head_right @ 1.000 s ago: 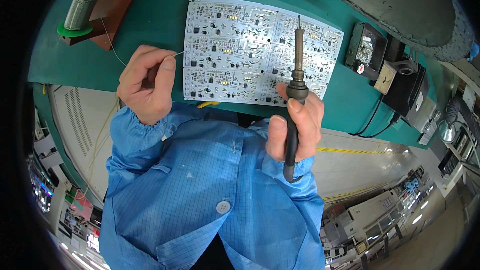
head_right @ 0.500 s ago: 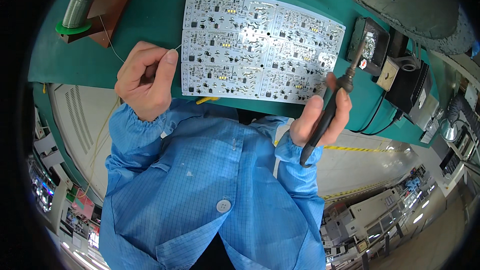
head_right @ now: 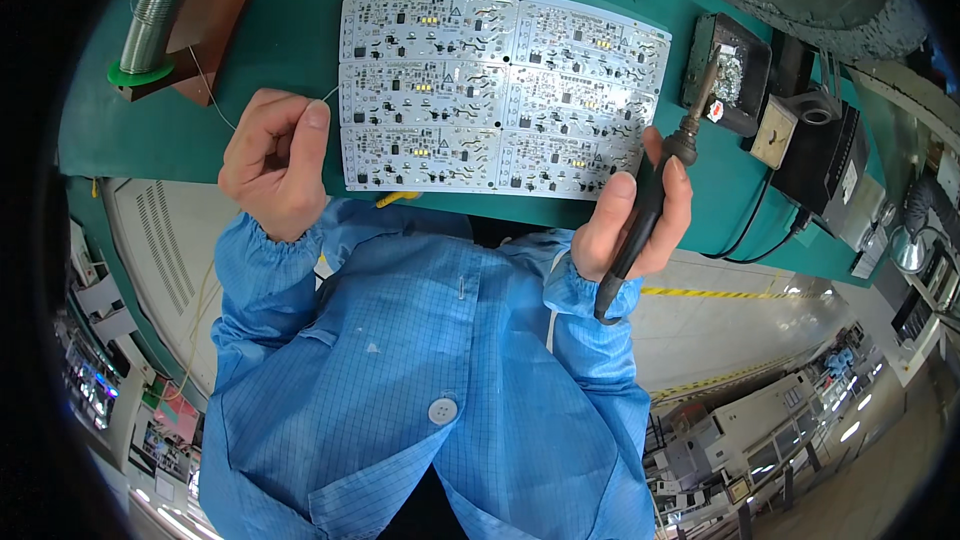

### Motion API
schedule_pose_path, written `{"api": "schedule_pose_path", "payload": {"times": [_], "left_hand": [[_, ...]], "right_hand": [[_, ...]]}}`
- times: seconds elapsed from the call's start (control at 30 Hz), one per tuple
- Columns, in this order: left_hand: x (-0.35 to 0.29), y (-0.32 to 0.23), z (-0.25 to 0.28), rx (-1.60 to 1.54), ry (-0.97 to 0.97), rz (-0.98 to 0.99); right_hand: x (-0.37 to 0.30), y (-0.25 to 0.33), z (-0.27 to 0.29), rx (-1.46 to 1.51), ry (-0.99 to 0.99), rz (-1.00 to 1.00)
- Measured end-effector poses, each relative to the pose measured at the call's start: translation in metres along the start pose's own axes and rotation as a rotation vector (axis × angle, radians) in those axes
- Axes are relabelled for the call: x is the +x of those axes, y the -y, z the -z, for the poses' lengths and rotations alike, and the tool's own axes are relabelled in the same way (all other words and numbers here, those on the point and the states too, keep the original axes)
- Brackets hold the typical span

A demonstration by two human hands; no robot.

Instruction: Soldering components on a printed circuit board at a manual assembly station.

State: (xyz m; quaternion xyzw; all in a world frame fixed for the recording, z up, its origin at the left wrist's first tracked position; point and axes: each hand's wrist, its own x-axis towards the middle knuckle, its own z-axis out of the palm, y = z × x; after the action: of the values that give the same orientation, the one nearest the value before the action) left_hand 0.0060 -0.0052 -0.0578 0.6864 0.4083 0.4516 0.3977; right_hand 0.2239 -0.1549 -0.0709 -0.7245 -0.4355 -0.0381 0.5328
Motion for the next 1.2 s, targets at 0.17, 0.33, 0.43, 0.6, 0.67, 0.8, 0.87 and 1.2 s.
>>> {"api": "schedule_pose_path", "payload": {"times": [0.17,0.33,0.43,0.6,0.67,0.8,0.87,1.2], "left_hand": [[0.0,0.001,0.0,0.01,-0.006,-0.025],[0.0,0.002,0.001,0.007,0.0,-0.057],[-0.001,0.001,0.001,0.042,-0.005,-0.049],[-0.001,0.0,-0.001,0.065,-0.015,0.005],[0.0,0.002,0.0,0.077,-0.014,-0.006],[0.001,0.001,-0.002,0.014,-0.025,-0.039],[0.0,-0.001,0.0,0.021,-0.01,-0.017],[0.01,-0.009,0.003,-0.188,0.104,0.324]], "right_hand": [[0.0,0.001,0.0,0.0,-0.011,-0.021],[-0.001,0.0,0.0,0.023,-0.014,-0.013],[-0.002,-0.001,0.0,0.039,-0.022,-0.017],[-0.001,-0.001,0.0,0.048,-0.016,-0.012],[0.0,0.0,-0.001,0.033,-0.012,-0.005],[0.0,0.001,-0.002,0.017,-0.005,-0.033],[-0.002,0.002,-0.002,0.018,-0.001,-0.045],[0.001,0.022,0.006,0.081,0.089,0.11]]}}
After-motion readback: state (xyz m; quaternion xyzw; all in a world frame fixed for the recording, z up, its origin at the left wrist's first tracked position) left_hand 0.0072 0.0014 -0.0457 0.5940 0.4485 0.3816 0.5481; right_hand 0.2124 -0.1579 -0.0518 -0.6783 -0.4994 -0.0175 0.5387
